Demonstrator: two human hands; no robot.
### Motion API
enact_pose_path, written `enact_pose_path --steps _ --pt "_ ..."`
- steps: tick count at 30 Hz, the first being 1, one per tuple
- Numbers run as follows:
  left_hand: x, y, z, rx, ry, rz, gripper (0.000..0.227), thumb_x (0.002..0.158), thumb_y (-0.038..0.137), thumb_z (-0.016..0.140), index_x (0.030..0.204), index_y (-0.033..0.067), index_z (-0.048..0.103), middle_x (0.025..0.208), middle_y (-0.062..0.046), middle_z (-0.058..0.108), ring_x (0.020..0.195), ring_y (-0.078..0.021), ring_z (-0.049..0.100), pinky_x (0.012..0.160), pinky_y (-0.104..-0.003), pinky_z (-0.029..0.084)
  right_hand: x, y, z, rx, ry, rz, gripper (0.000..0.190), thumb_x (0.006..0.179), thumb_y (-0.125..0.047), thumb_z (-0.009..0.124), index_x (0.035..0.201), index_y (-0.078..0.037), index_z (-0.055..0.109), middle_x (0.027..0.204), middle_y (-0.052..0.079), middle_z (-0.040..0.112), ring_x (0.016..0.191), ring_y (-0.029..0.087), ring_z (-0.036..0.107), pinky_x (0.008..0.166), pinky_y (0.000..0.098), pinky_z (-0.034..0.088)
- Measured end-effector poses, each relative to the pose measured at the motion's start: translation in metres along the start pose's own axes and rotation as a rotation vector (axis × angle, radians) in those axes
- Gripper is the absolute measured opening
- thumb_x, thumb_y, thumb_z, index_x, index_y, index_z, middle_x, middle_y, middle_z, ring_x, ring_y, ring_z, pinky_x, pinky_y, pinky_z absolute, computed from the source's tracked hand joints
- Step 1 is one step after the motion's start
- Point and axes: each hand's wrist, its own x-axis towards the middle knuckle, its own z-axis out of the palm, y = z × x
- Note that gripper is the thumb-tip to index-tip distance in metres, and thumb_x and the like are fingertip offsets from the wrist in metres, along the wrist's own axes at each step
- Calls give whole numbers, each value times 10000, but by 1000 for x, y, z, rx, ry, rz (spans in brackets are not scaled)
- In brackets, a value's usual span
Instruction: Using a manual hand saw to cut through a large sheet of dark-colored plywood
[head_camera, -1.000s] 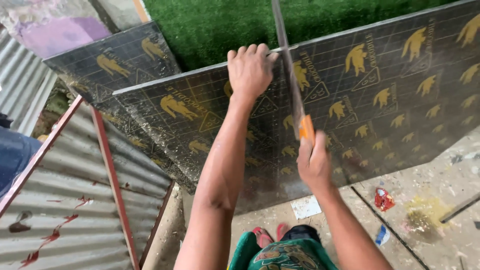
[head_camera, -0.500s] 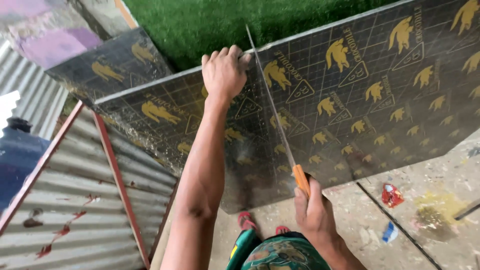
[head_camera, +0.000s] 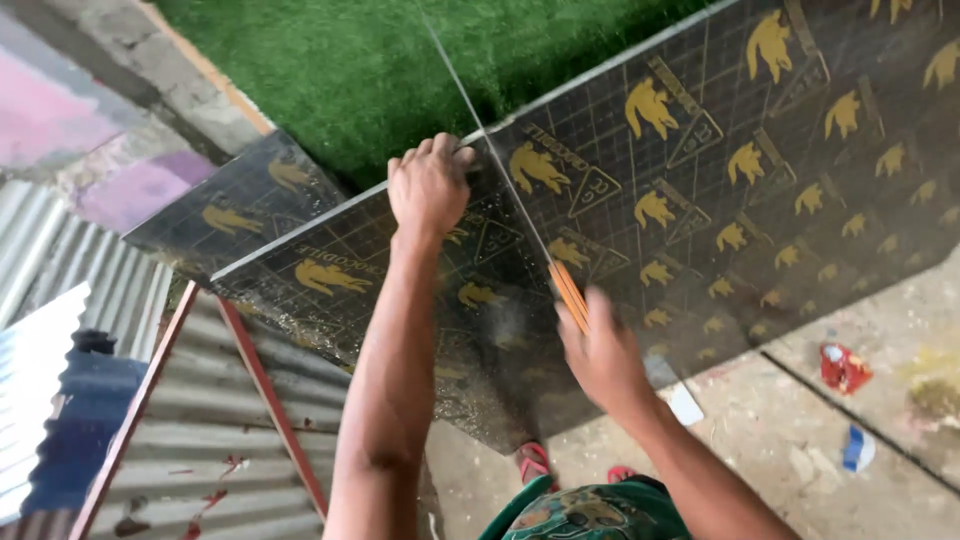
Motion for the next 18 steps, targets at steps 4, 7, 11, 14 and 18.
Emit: enact_pose_path --steps 4,7,11,14,18 --pt "3 1 -2 50 -20 19 294 1052 487 502 1095 207 582 985 -32 688 962 -314 706 939 -503 458 -78 58 -29 22 -102 177 406 882 -504 682 1231 -310 613 659 155 732 734 387 759 571 521 596" --pt "-2 10 -9 47 -59 -19 301 1065 495 460 1112 217 566 995 -22 665 990 -314 691 975 -523 429 -64 41 -28 -14 -105 220 416 859 -511 642 1216 -302 600 448 9 705 618 279 783 599 434 637" --pt "-3 10 -6 34 -39 -59 329 1087 494 429 1114 202 578 989 -30 651 976 -318 677 905 -485 440 41 -25 28 68 256 -170 359 954 -359 715 1172 -86 634 635 221 654 643 441 704 474 537 492" --pt "-2 8 -1 23 -8 -55 339 1071 521 440 1097 211 575 976 -30 651 969 -324 673 889 -486 438 76 -46 43 107 224 -155 402 995 -468 646 1193 -122 595 651 216 659 633 468 698 465 581 485" --pt "-3 12 -11 -5 11 -33 332 1067 503 475 1090 190 583 988 -63 673 974 -354 679 887 -505 447 50 -82 -24 198 58 -94 458 1019 -369 582 1277 4 521 765 400 662 744 609 668 583 713 472"
